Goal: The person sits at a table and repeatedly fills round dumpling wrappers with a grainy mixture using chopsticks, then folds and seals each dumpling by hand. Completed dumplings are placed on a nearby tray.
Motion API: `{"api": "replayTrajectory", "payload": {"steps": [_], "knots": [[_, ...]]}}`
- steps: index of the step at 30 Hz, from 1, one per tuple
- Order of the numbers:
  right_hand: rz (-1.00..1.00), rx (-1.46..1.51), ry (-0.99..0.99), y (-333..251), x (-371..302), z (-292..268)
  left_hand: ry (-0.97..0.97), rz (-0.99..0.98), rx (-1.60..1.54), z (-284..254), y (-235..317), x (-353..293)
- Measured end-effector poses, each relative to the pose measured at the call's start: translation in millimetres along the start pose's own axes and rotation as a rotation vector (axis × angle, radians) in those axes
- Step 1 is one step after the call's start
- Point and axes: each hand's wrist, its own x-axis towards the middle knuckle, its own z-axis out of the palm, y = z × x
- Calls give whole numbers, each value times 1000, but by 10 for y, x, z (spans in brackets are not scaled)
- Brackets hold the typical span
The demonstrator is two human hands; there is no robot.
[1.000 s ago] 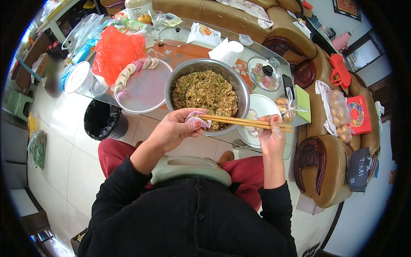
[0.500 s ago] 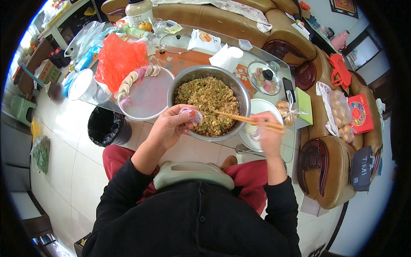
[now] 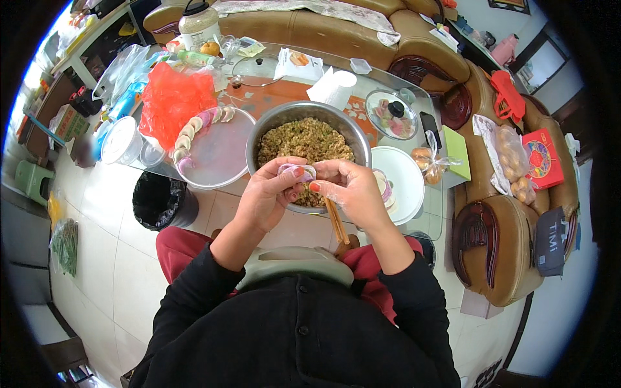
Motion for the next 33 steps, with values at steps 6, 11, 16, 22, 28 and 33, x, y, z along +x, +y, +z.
{"api": "replayTrajectory", "payload": {"steps": [6, 11, 16, 22, 28, 33], "knots": [[-52, -137, 108, -18, -39, 116, -6, 22, 2, 15, -45, -13], [-368, -431, 210, 26, -57, 189, 16, 66, 18, 2, -87, -32], [-345, -285, 150, 13, -24, 101, 27, 56, 51, -18, -98, -30], [-308, -434, 172, 11, -22, 101, -17, 105, 126, 50, -114, -52], [-357, -375, 178, -102, -62, 65, -48, 157, 191, -27, -105, -66], [-326, -385, 78, -71, -35, 35, -69, 139, 193, -2, -103, -74]]}}
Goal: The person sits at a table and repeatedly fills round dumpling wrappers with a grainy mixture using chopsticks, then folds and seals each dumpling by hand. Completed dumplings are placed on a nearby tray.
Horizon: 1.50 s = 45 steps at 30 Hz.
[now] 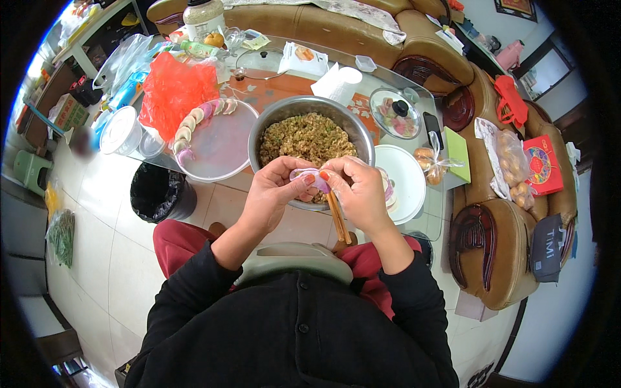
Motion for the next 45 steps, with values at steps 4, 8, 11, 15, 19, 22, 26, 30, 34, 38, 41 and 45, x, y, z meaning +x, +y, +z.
{"api": "replayTrajectory", "payload": {"steps": [4, 8, 11, 15, 19, 22, 26, 30, 34, 38, 41, 45], "knots": [[-47, -82, 28, 33, -40, 29, -34, -14, 48, -8, 28, -4], [-53, -102, -1, -68, 2, -49, -32, -13, 66, -20, 37, -3], [-4, -70, -90, -114, 22, -79, -39, -17, 79, -18, 42, 3], [-96, -139, -50, -41, -3, -46, -91, -38, 62, 0, 79, -11], [-152, -159, -26, -14, 8, -85, -103, -12, 146, -14, 69, -19], [-193, -190, -123, -77, 70, -127, -93, 36, 145, 24, 71, -22], [-142, -145, -134, -103, 91, -141, -109, -79, 92, -1, 214, -26], [-150, -127, -124, -73, 69, -129, -104, -151, 361, -145, 245, 60], [-65, -89, -111, -46, 41, -113, -113, -125, 694, -123, 258, 119], [32, -11, -89, 44, 3, -155, -68, -27, 613, -47, 198, 107], [54, 6, -92, 61, -12, -192, -69, -6, 630, 56, 242, 87], [97, 59, -86, 65, -39, -181, -70, 15, 817, 73, 276, 113]]}}
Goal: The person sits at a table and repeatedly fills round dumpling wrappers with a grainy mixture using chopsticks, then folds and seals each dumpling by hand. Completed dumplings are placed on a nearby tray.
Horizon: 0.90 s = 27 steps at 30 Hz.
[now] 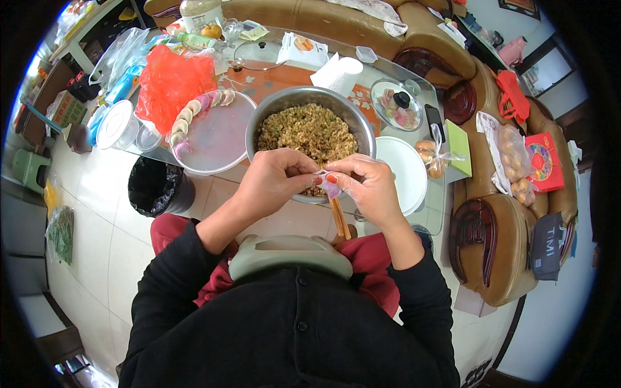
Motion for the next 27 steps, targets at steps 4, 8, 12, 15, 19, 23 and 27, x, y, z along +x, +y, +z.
{"api": "replayTrajectory", "payload": {"steps": [4, 8, 12, 15, 19, 23, 27], "knots": [[7, 10, -7, 74, -38, 49, -34, 162, 263, -34, 87, 14], [-28, -129, -4, 71, -20, 82, -60, 374, 376, -24, 7, 89], [-123, -152, 15, 56, 29, 102, -86, 458, 413, -39, -4, 165], [-119, -162, 6, 74, 33, 95, -81, 486, 407, -47, -41, 184], [-2, 38, 60, 150, 32, 65, -99, 220, 219, -72, 85, 182], [154, 386, 114, 252, 122, 61, -100, 39, -492, 61, -158, 181], [99, 258, 146, 307, 147, 74, -133, -83, -631, 220, -279, 141]]}}
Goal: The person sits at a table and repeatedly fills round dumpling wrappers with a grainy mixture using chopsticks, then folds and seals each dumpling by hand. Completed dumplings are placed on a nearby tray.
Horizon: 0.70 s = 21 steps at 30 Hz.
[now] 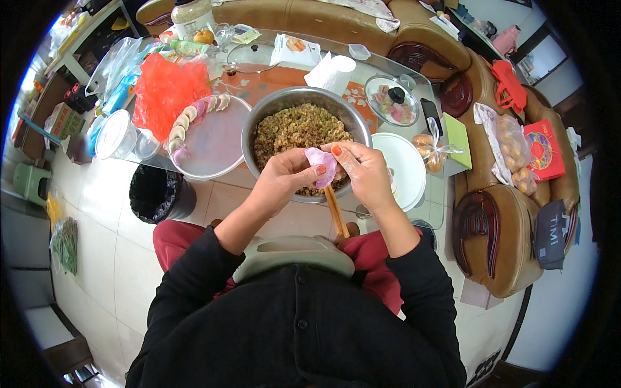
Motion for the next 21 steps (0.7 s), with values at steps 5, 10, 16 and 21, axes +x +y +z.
{"api": "replayTrajectory", "payload": {"steps": [5, 10, 16, 21], "knots": [[-97, -178, -74, -92, 1, -19, 41, -21, 113, -41, -57, -9], [-146, -285, -68, -149, -2, 24, 54, -20, 89, -20, -52, -35], [-120, -263, -35, -205, -41, 55, 37, -37, 103, -17, -44, -58], [-184, -329, -109, -217, 36, 79, 14, -69, 242, -27, 30, -57]]}}
